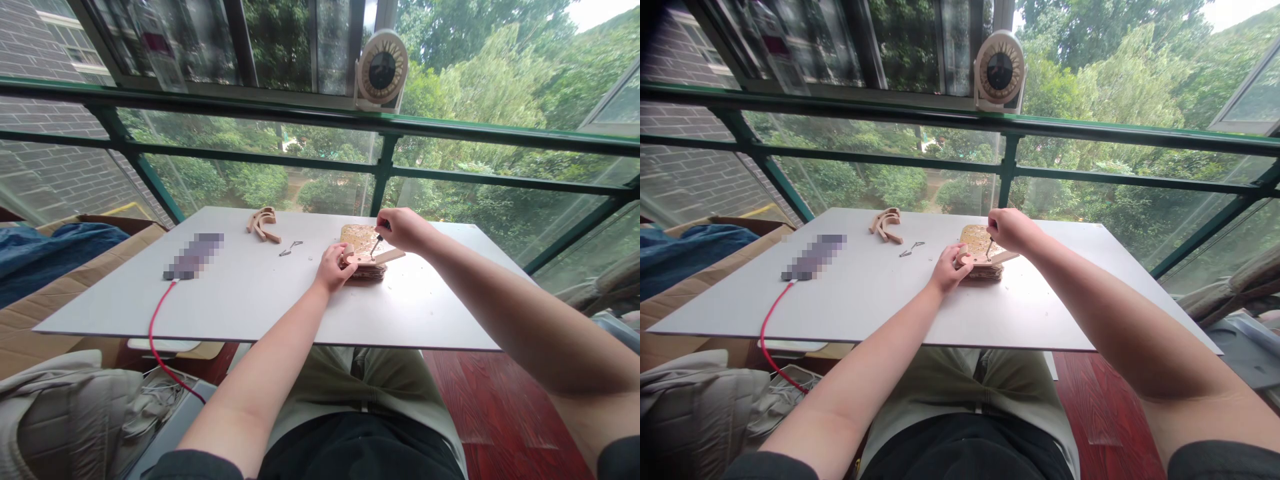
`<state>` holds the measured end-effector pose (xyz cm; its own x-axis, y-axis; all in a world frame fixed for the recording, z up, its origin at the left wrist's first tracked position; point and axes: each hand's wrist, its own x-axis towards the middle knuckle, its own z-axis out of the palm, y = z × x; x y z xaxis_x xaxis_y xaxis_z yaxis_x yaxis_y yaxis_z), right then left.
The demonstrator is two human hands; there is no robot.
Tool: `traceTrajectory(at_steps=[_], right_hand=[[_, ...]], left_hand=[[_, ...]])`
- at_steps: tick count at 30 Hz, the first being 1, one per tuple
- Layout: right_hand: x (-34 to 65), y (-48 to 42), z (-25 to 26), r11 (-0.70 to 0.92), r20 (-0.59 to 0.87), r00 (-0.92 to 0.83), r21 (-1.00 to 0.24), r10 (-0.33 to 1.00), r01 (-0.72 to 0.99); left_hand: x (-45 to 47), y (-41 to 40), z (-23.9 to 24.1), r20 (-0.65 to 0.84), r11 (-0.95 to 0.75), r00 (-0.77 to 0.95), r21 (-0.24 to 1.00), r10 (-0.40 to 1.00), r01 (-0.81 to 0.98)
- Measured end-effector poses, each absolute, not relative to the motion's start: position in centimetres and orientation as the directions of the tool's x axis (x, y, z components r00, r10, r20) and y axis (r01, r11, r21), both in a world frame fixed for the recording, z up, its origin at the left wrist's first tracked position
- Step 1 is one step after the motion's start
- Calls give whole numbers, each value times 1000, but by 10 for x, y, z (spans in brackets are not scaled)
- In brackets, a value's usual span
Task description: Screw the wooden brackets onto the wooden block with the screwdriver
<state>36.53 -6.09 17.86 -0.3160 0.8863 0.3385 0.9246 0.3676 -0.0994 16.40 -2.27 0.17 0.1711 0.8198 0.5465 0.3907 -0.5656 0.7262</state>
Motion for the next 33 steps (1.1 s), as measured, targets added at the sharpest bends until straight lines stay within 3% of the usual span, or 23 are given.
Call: traceTrajectory(at_steps=[20, 33], right_hand=[[362, -65, 183, 412, 287, -364, -129, 886, 902], [362, -68, 186, 406, 225, -387, -44, 894, 913]], left_hand=[[164, -17, -5, 574, -595, 183, 700, 798, 396], [164, -20, -1, 564, -584, 180, 707, 806, 399]])
